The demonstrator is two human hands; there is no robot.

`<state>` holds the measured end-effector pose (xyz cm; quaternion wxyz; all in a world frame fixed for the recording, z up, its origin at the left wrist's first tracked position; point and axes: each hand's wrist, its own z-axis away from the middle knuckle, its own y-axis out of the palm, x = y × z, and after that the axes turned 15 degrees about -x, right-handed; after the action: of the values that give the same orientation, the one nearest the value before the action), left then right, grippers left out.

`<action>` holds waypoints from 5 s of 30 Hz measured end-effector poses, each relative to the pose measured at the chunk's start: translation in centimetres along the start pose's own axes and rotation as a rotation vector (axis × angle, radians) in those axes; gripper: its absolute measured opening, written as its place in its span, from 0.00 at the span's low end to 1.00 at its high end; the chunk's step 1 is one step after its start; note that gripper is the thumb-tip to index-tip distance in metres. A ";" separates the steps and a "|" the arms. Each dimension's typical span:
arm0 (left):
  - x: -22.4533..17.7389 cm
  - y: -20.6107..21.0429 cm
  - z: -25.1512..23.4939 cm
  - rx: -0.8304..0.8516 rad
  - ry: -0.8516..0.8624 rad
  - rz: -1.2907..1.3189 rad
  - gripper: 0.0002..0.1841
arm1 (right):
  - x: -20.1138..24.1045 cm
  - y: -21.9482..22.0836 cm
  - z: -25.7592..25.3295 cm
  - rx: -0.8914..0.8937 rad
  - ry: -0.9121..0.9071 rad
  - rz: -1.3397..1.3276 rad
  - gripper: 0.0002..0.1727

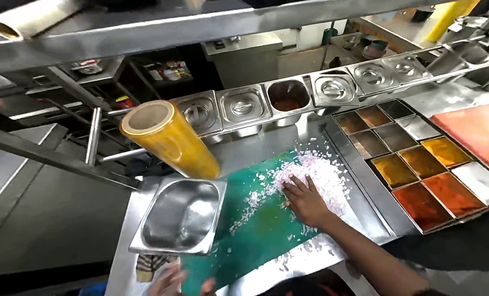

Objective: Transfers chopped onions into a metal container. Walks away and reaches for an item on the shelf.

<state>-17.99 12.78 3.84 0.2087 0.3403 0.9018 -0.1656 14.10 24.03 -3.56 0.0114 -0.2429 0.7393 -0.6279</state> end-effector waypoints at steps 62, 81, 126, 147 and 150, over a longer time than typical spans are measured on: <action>6.0 6.0 -13.0 -0.130 -1.050 0.265 0.17 | 25.4 -4.6 -14.8 -0.325 0.536 -1.269 0.23; 6.8 1.6 -17.6 0.479 -1.338 0.398 0.42 | 24.1 -6.4 -14.9 0.084 -0.158 -0.275 0.09; 5.6 0.7 -14.9 0.627 -0.154 -0.562 0.51 | -3.6 2.9 4.8 -0.514 0.100 0.117 0.19; 6.8 -4.2 -14.6 0.152 -0.570 -0.013 0.32 | 4.3 -14.5 -8.2 -0.104 0.622 -1.232 0.08; 6.5 -2.6 -15.6 0.183 -0.554 0.160 0.33 | 11.7 -14.8 -11.5 -0.079 0.358 -1.269 0.06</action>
<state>-28.35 21.36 14.46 0.4278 0.3693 0.7622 -0.3157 5.14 28.88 16.05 -0.4927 -0.5238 0.4657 -0.5158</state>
